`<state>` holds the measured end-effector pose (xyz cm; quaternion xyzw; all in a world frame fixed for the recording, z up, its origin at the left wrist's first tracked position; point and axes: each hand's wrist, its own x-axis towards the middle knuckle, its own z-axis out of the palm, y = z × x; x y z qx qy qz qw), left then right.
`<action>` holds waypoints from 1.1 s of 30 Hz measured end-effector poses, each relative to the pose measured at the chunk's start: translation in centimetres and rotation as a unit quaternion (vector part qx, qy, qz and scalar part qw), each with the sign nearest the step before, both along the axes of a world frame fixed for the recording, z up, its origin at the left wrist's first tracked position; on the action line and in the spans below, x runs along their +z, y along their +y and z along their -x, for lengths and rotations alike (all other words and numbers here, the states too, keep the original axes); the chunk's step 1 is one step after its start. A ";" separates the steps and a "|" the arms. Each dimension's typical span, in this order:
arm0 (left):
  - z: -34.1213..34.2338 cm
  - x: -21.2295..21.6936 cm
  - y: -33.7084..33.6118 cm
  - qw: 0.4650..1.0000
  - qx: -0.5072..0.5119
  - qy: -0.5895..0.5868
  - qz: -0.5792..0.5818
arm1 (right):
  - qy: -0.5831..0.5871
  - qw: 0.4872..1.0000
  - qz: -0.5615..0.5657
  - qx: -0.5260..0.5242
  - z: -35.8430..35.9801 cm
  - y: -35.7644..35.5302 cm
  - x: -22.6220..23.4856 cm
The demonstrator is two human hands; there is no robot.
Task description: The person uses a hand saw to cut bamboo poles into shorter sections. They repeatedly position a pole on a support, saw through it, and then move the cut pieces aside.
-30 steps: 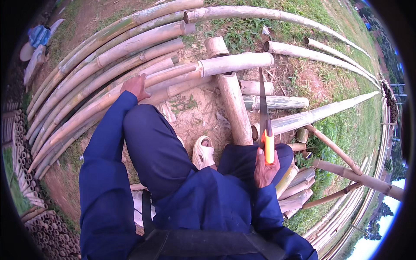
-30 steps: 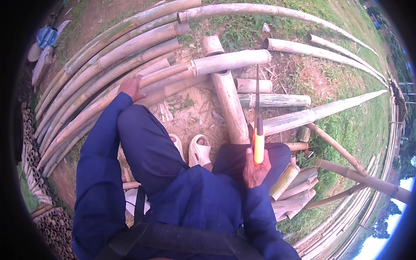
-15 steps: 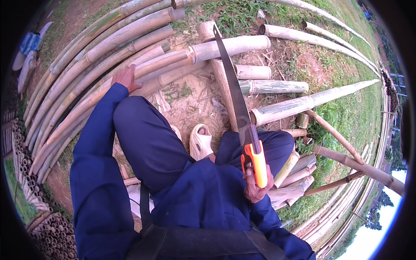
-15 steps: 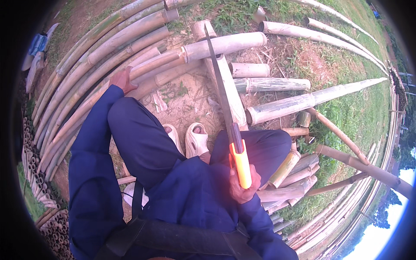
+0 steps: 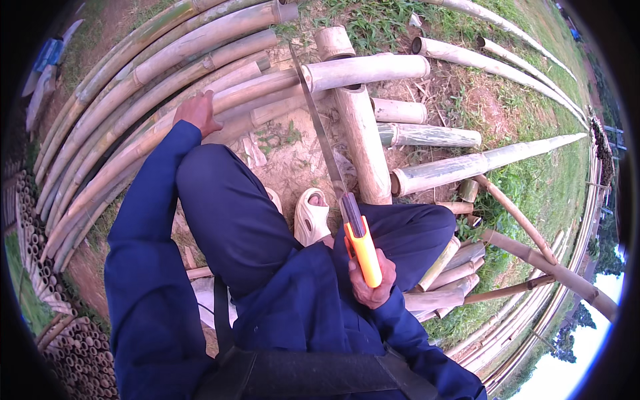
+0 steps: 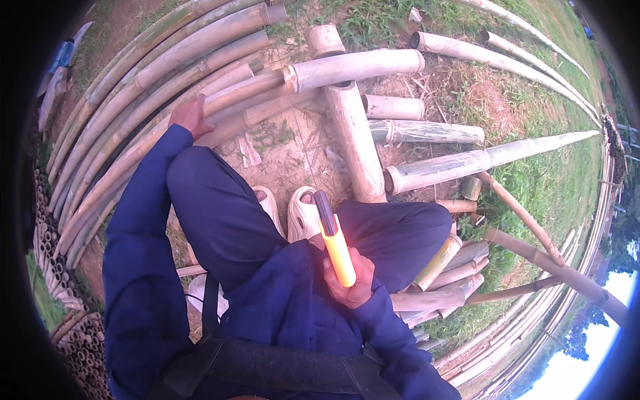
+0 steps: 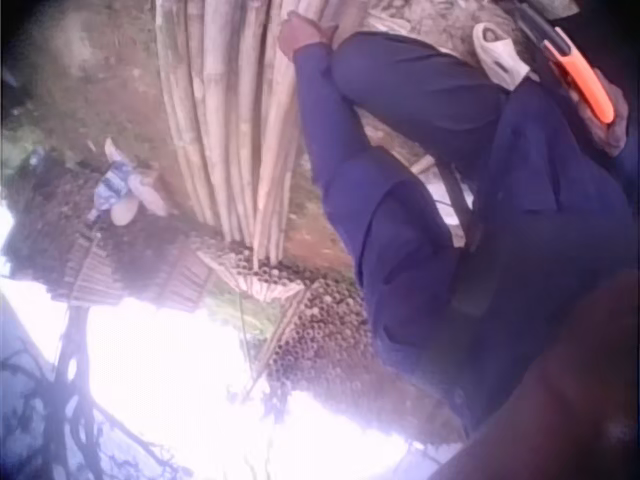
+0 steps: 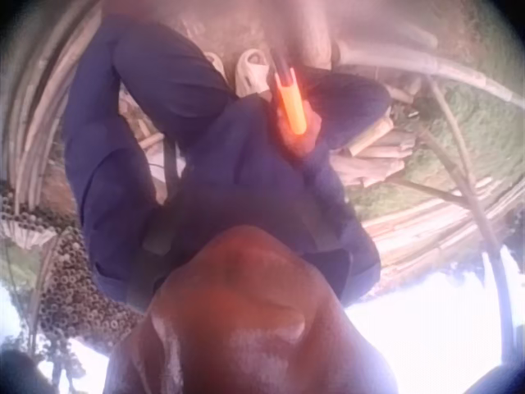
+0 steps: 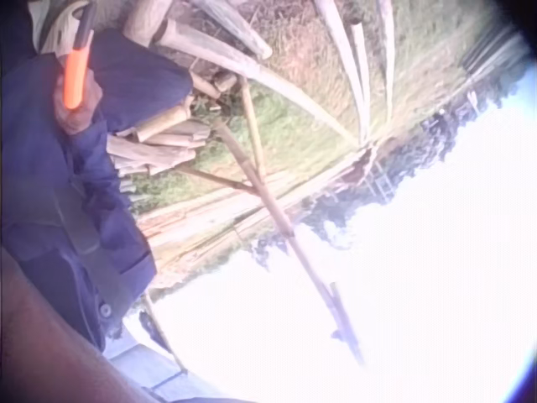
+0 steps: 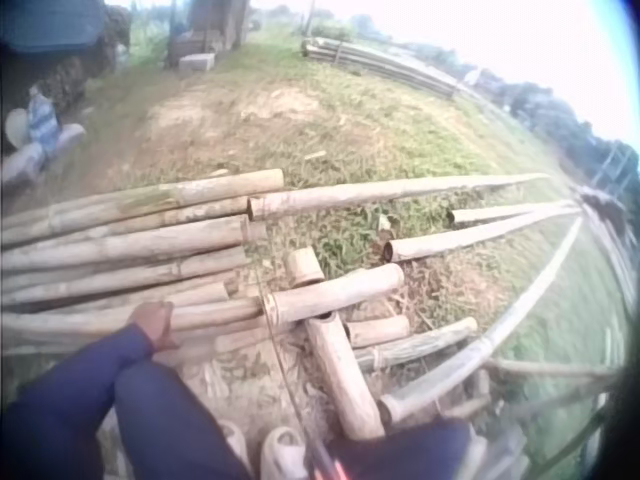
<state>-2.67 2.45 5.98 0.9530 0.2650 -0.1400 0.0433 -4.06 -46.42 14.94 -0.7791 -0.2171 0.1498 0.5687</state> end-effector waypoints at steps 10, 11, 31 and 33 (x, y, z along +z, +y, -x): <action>0.2 -0.8 0.7 0.999 -0.028 -0.027 -0.008 | 0.037 0.996 0.041 0.069 -1.4 -0.2 2.8; 0.3 -0.9 0.6 0.999 -0.027 -0.031 -0.011 | 0.019 0.997 0.015 0.074 -1.6 0.0 3.5; 0.4 -0.8 0.8 0.998 -0.044 -0.040 -0.012 | 0.017 0.992 0.068 0.104 -3.5 3.1 2.0; 0.6 -1.0 0.6 0.998 -0.032 -0.044 -0.013 | -0.003 0.997 0.038 0.072 -3.4 3.2 2.2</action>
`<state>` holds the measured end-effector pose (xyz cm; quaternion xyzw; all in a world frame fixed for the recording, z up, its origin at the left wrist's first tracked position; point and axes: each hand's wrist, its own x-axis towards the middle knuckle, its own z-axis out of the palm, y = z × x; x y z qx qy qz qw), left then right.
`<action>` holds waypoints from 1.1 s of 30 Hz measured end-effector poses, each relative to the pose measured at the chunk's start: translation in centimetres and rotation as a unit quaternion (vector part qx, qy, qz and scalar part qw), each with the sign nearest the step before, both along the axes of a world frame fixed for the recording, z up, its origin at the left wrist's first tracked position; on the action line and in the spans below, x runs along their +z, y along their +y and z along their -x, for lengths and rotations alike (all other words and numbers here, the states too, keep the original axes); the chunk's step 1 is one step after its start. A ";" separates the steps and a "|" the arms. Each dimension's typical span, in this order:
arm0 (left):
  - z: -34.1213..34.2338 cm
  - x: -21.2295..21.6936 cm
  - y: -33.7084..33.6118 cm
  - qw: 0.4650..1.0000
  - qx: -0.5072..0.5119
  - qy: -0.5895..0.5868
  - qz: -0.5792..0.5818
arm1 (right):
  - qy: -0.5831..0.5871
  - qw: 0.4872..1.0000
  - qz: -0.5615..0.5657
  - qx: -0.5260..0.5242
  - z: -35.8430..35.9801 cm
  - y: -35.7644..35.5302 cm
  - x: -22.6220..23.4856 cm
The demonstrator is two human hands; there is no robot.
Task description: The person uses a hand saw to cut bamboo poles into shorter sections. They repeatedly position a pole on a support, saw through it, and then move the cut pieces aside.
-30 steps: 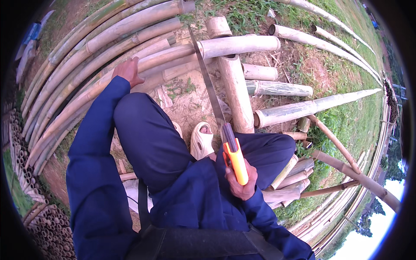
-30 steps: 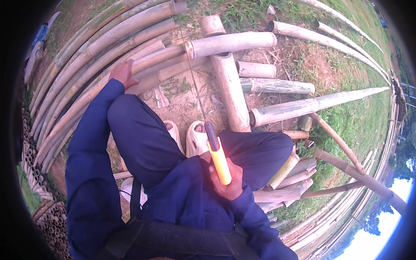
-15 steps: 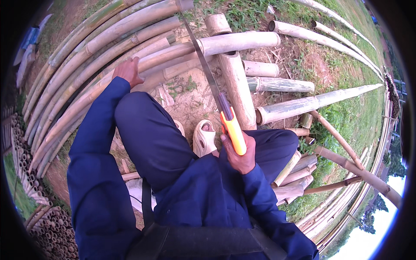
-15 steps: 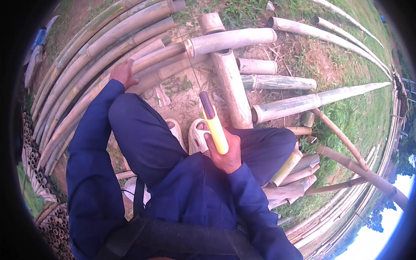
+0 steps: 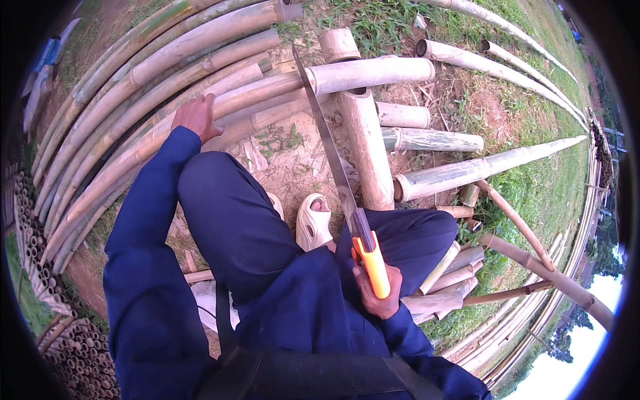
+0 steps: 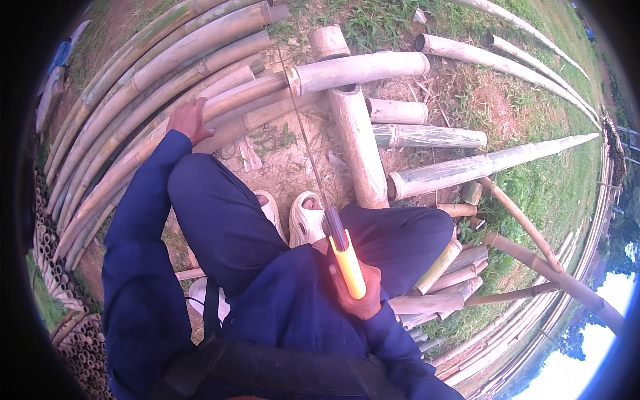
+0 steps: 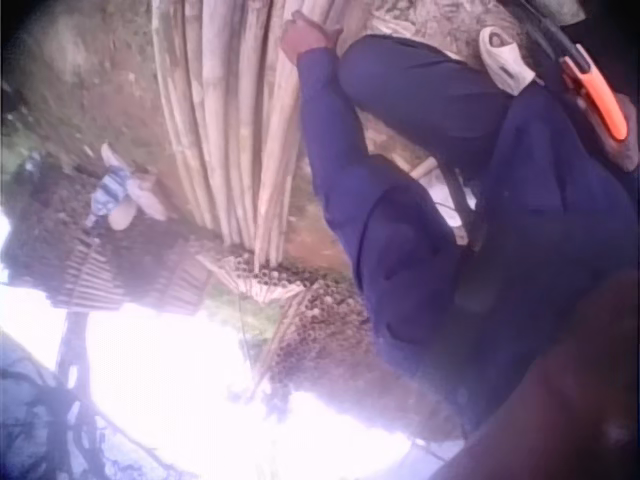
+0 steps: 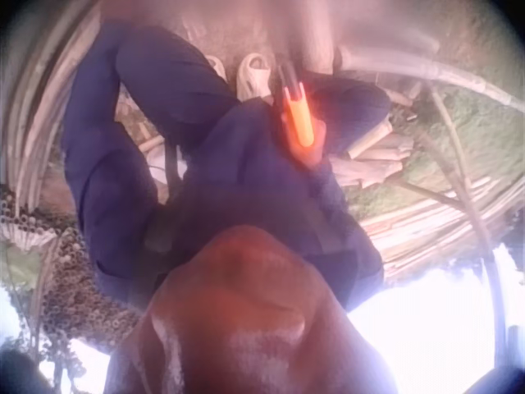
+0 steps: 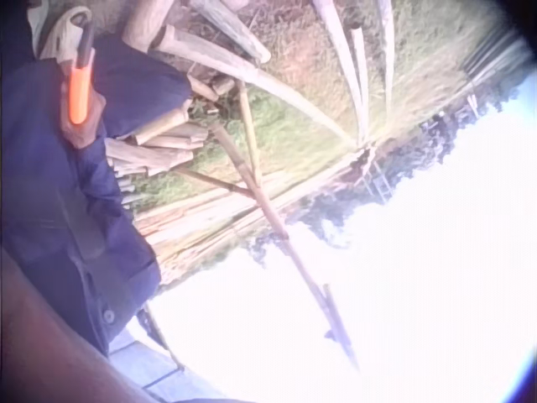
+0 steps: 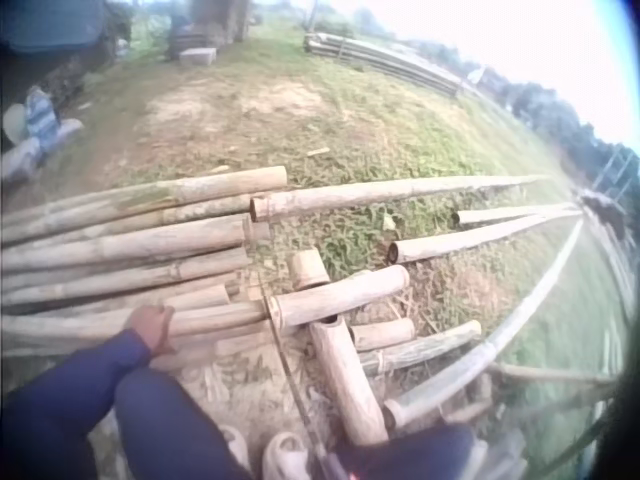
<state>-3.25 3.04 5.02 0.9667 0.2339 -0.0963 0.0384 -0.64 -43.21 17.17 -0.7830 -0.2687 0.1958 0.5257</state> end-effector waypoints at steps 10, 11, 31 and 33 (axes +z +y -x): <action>-0.2 -0.5 0.6 1.000 0.001 0.007 0.004 | 0.005 1.000 0.017 -0.004 0.0 0.3 1.0; -0.1 -0.4 0.5 1.000 0.003 0.021 0.008 | 0.048 0.998 0.049 -0.012 0.3 0.1 1.0; -0.3 -0.7 1.1 1.000 -0.020 -0.008 -0.005 | 0.021 0.999 0.015 -0.040 0.5 0.5 0.4; -0.4 -0.6 1.2 1.000 -0.015 0.018 0.009 | 0.065 0.996 0.045 -0.035 0.2 1.2 0.4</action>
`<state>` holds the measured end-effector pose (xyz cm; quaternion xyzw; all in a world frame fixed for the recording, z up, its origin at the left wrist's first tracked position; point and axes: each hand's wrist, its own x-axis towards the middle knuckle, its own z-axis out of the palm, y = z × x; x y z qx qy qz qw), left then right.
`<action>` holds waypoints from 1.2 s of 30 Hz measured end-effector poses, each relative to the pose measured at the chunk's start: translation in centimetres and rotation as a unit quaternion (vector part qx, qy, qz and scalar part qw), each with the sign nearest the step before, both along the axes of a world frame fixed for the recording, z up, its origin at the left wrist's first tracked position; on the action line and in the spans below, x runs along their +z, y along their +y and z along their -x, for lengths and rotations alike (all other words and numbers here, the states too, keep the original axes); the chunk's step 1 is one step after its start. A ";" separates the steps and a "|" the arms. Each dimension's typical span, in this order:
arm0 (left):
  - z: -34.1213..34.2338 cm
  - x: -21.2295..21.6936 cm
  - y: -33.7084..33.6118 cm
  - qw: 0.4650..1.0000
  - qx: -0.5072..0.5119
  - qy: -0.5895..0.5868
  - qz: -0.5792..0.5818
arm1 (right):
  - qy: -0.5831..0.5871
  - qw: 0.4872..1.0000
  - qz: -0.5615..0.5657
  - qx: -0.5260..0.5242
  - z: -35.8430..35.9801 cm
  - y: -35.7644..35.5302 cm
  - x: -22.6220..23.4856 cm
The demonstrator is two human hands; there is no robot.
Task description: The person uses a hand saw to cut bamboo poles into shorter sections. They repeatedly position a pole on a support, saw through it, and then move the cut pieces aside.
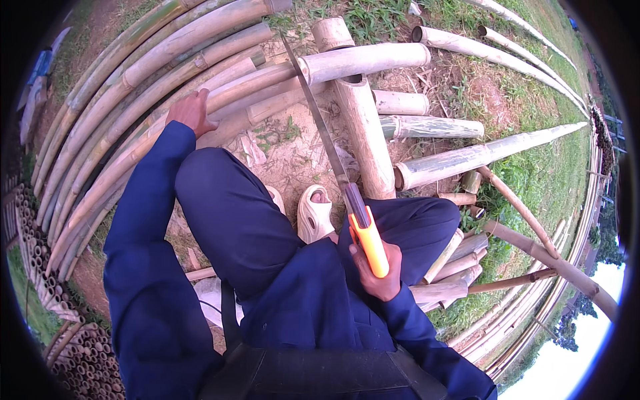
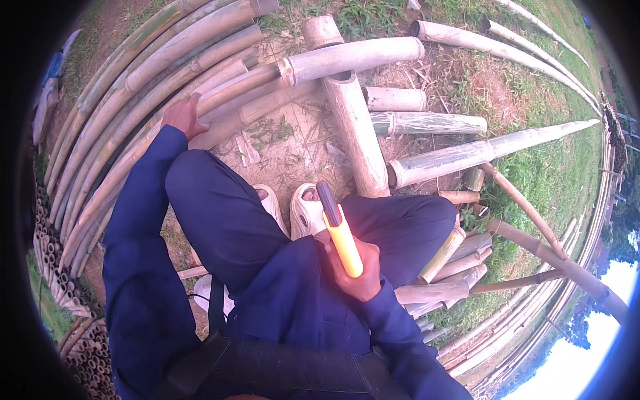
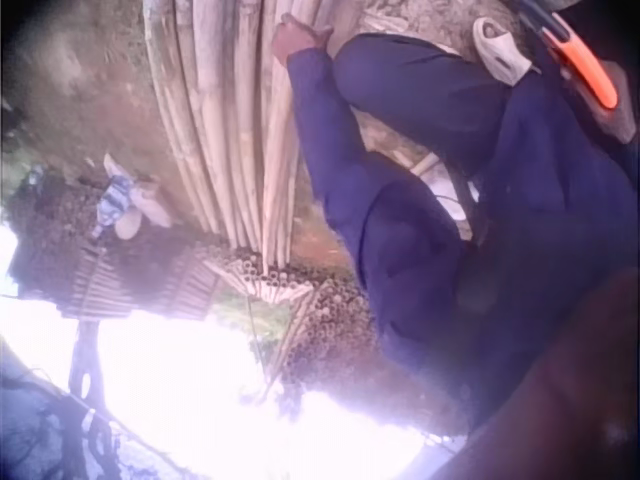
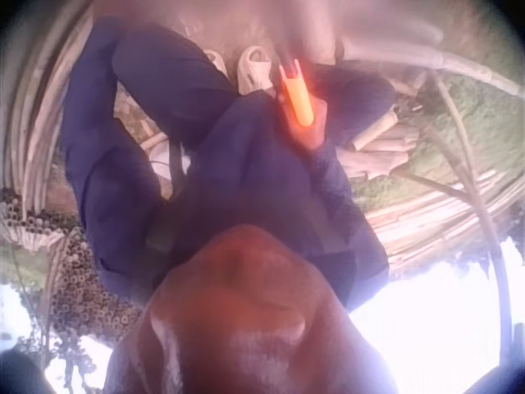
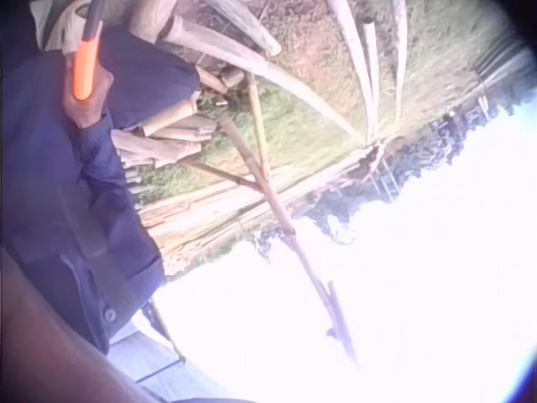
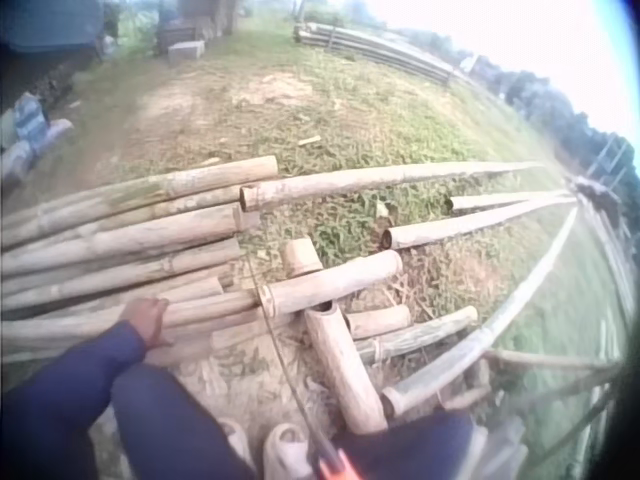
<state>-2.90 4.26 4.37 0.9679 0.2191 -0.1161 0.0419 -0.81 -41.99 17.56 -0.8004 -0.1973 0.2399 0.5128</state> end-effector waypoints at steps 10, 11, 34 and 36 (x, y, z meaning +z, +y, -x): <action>0.0 0.7 -0.5 1.000 -0.003 0.003 -0.013 | -0.027 0.999 -0.031 0.015 0.8 -1.6 -0.5; 0.0 0.7 -0.5 1.000 -0.002 0.013 -0.005 | -0.007 0.999 -0.025 0.026 0.9 -1.8 -0.9; -0.3 0.7 0.3 1.000 0.005 -0.001 0.020 | 0.034 0.999 -0.006 -0.014 -0.4 0.6 -4.5; -0.4 0.7 0.4 1.000 -0.005 -0.009 0.019 | 0.051 0.998 -0.028 -0.013 -0.9 1.5 -4.9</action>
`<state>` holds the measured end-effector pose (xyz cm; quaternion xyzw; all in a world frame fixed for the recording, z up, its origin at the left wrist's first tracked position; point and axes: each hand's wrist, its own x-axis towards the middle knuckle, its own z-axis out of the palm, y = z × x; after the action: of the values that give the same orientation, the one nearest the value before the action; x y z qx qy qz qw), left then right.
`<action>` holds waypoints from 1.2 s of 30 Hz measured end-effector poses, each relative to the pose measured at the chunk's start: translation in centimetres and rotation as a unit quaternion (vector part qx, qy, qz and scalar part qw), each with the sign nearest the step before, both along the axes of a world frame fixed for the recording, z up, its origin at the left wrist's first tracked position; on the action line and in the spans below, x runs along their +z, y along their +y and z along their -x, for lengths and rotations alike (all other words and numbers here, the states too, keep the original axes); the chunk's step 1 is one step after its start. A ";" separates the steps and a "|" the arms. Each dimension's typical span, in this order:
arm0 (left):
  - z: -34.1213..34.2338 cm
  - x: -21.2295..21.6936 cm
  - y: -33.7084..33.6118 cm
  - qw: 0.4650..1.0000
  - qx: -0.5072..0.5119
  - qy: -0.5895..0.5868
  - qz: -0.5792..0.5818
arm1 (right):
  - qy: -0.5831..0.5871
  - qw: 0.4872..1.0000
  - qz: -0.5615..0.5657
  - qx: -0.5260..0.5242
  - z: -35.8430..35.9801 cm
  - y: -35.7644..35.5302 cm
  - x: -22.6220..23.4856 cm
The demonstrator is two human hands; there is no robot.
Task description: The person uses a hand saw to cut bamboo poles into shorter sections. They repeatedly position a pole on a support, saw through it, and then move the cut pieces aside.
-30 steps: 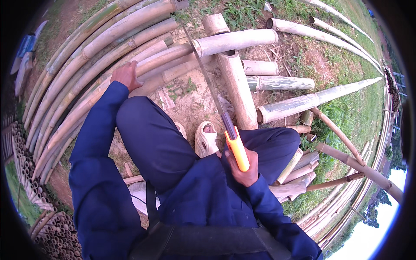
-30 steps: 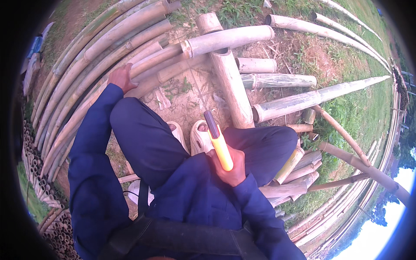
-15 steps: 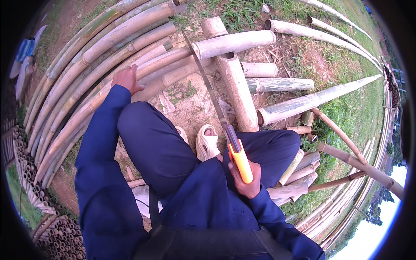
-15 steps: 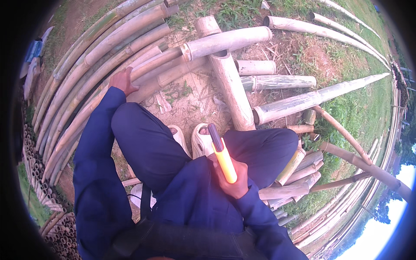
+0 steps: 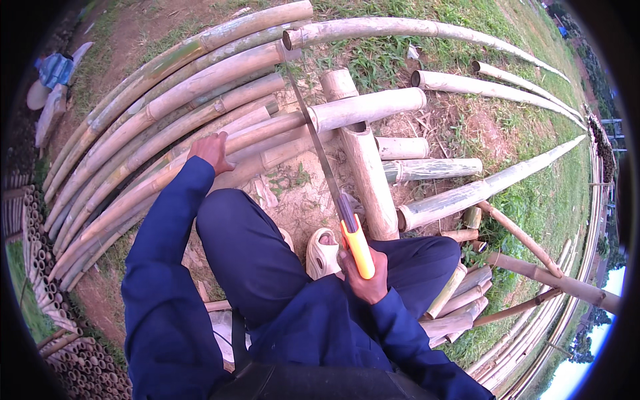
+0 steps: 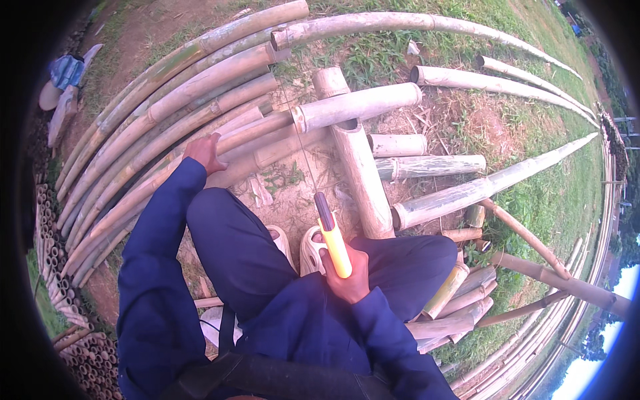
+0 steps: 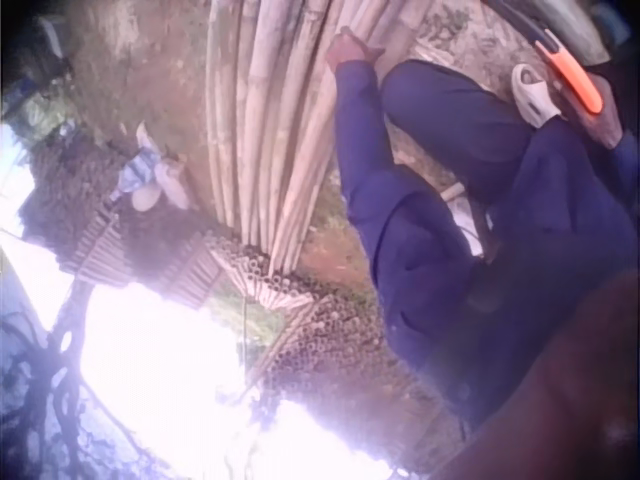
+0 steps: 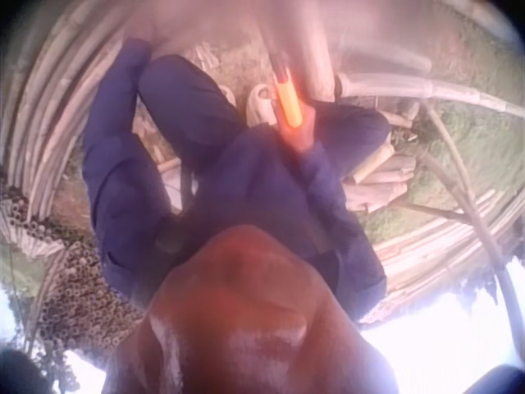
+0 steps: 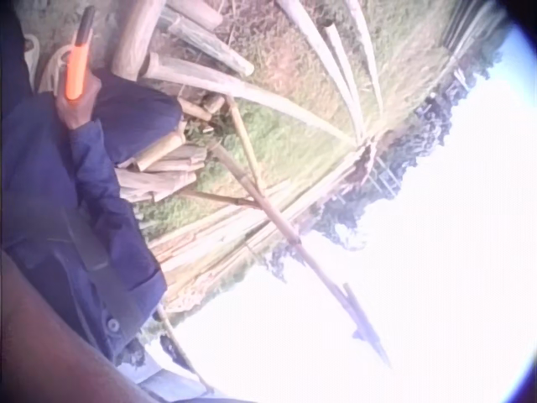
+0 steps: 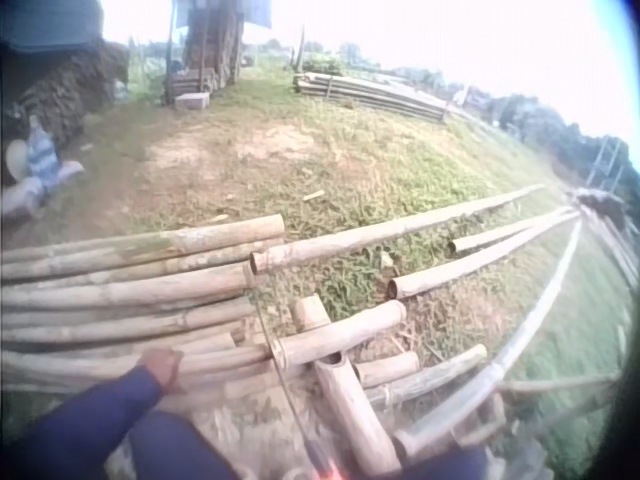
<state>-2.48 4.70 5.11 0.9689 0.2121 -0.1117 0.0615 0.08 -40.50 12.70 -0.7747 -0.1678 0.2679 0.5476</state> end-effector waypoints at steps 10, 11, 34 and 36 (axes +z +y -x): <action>0.3 -0.9 0.5 1.000 -0.011 0.006 -0.002 | -0.003 1.000 0.001 0.026 -2.8 2.9 -0.4; 0.2 -1.0 0.6 1.000 -0.015 0.003 -0.009 | -0.008 1.000 0.004 0.028 -3.3 3.4 0.1; 0.0 -0.2 0.1 0.999 0.005 0.033 -0.024 | -0.052 0.998 -0.011 0.021 -4.0 5.0 0.7; 0.1 -0.4 0.0 0.999 0.000 0.023 -0.023 | -0.010 1.000 0.016 0.017 -2.3 2.4 1.8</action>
<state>-2.60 4.69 4.75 0.9673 0.2157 -0.1290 0.0344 2.42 -38.07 14.48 -0.7831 -0.1822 0.2720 0.5288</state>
